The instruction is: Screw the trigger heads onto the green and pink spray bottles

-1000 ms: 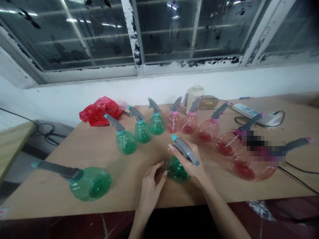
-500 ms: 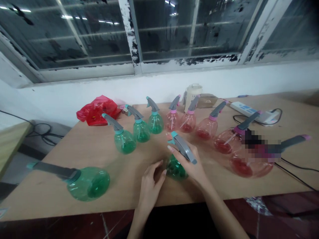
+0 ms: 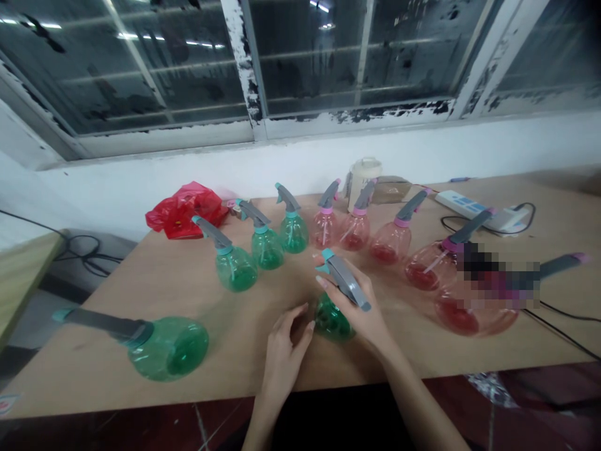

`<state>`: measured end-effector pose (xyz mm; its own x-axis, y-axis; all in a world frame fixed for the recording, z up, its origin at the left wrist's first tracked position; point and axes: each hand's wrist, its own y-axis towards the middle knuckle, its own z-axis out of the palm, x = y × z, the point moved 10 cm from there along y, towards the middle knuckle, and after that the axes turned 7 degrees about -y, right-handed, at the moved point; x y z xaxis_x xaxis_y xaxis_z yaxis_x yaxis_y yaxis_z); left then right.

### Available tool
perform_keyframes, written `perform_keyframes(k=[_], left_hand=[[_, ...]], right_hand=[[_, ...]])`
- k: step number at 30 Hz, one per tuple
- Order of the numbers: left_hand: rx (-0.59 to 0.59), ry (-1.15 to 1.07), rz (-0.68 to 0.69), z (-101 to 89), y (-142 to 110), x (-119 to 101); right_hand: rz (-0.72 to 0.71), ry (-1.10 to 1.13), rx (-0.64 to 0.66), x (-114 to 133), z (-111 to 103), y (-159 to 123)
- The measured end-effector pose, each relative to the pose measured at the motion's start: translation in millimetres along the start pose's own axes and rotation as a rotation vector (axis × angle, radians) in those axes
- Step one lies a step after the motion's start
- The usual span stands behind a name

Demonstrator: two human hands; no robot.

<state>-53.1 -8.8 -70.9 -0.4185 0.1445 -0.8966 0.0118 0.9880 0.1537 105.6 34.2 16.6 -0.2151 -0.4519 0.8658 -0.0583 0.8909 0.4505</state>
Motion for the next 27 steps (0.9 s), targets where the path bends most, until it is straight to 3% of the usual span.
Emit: perform_keyframes(k=[13, 22, 27], left_hand=[[0.005, 0.008, 0.0, 1.5, 1, 5], [0.013, 0.008, 0.019, 1.5, 1, 4], [0.009, 0.002, 0.008, 1.9, 0, 5]], right_hand=[[-0.103, -0.257, -0.102, 30, -13, 13], [-0.04, -0.052, -0.068, 3, -7, -3], [-0.008, -0.012, -0.041, 0, -4, -3]])
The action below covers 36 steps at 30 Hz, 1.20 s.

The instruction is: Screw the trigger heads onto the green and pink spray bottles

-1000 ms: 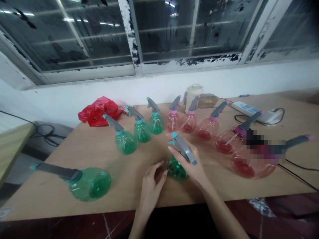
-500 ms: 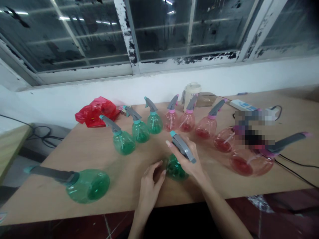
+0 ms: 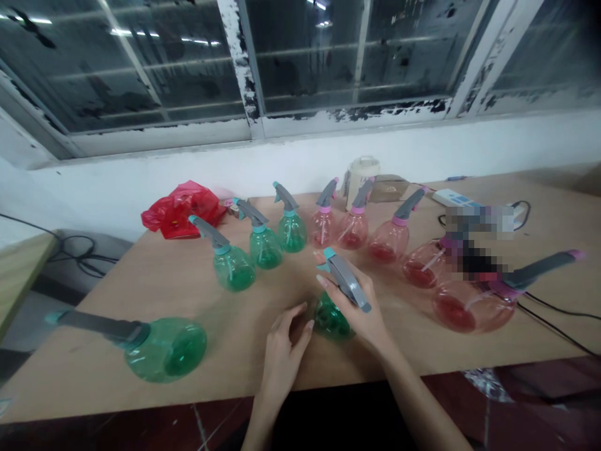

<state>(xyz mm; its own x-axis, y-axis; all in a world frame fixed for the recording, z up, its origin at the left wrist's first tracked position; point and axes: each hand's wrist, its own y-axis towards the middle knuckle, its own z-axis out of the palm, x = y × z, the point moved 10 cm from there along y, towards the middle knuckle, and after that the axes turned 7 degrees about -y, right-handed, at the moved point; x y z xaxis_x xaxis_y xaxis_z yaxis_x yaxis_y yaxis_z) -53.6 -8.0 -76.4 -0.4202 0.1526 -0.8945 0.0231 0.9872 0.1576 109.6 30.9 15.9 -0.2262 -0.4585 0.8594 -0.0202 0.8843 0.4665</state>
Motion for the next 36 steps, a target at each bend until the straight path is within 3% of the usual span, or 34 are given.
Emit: perform_keyframes(k=[14, 29, 36], left_hand=[[0.01, 0.005, -0.039, 0.6, 0, 2], [0.011, -0.011, -0.038, -1.4, 0, -3], [0.0, -0.026, -0.024, -1.0, 0, -2]], right_hand=[[0.027, -0.026, 0.016, 0, -2, 1], [-0.022, -0.168, 0.039, 16, -1, 15], [-0.051, -0.063, 0.041, 11, 0, 8]])
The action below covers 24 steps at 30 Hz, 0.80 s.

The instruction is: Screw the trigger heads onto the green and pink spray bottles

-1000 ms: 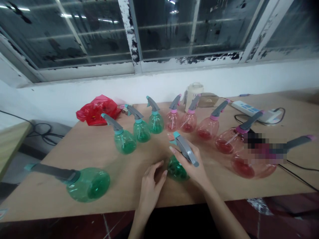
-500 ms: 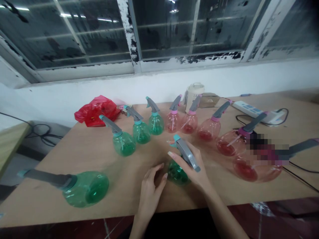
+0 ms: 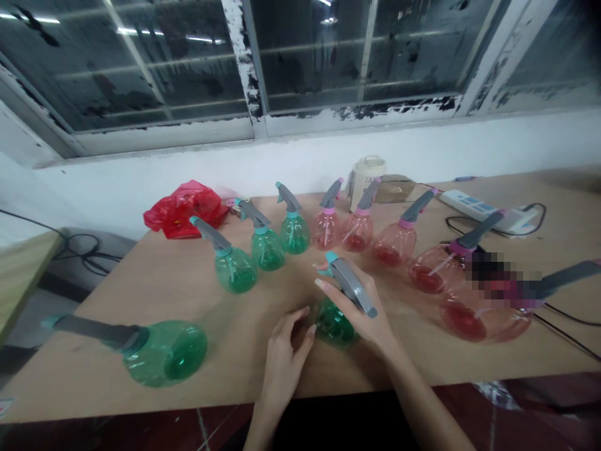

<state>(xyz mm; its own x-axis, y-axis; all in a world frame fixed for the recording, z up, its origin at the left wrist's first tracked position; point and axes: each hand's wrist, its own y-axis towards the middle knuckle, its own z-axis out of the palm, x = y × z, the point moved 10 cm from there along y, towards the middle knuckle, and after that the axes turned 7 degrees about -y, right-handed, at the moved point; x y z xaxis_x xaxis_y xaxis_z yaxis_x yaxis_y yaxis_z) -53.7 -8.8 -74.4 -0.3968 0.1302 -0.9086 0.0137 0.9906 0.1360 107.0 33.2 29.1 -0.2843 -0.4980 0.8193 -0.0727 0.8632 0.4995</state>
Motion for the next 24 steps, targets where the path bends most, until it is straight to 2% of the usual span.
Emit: perform_keyframes(k=[7, 24], left_hand=[[0.004, 0.017, -0.01, 0.5, -0.5, 0.8], [-0.017, 0.014, 0.022, -1.1, -0.3, -2.1]], right_hand=[[0.034, 0.028, -0.008, -6.6, 0.2, -8.3], [-0.01, 0.018, 0.036, -3.5, 4.5, -6.2]])
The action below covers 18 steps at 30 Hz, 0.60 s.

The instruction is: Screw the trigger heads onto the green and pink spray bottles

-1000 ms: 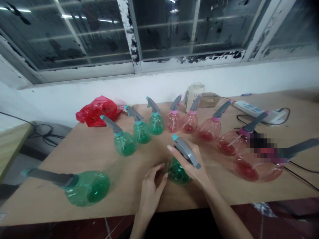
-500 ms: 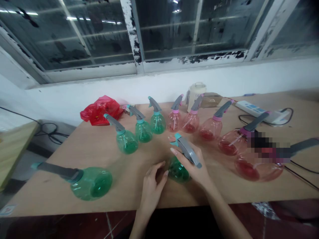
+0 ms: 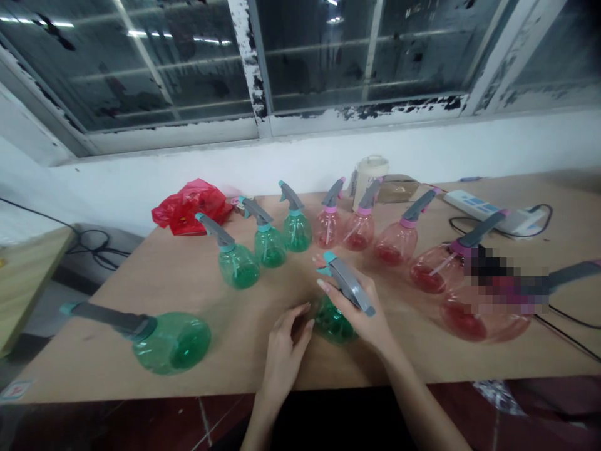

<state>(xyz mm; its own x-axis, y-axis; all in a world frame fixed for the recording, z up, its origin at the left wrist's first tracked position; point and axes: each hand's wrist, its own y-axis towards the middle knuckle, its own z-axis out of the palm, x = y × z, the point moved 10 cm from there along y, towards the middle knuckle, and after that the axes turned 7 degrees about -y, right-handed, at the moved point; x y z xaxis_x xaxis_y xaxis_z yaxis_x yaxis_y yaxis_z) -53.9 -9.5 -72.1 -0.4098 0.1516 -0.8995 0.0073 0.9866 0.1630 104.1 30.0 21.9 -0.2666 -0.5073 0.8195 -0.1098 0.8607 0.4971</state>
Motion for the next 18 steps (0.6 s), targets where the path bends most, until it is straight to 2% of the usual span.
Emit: perform_keyframes(k=[7, 12, 18], left_hand=[[0.011, 0.004, -0.01, 0.9, 0, 1], [0.019, 0.007, -0.003, 1.6, 1, 1], [0.018, 0.002, 0.012, 1.4, 1, 1]], right_hand=[[0.022, 0.005, 0.028, -1, -1, 2], [0.041, -0.032, -0.006, 4, -3, 7], [0.046, -0.097, 0.011, 7, 3, 13]])
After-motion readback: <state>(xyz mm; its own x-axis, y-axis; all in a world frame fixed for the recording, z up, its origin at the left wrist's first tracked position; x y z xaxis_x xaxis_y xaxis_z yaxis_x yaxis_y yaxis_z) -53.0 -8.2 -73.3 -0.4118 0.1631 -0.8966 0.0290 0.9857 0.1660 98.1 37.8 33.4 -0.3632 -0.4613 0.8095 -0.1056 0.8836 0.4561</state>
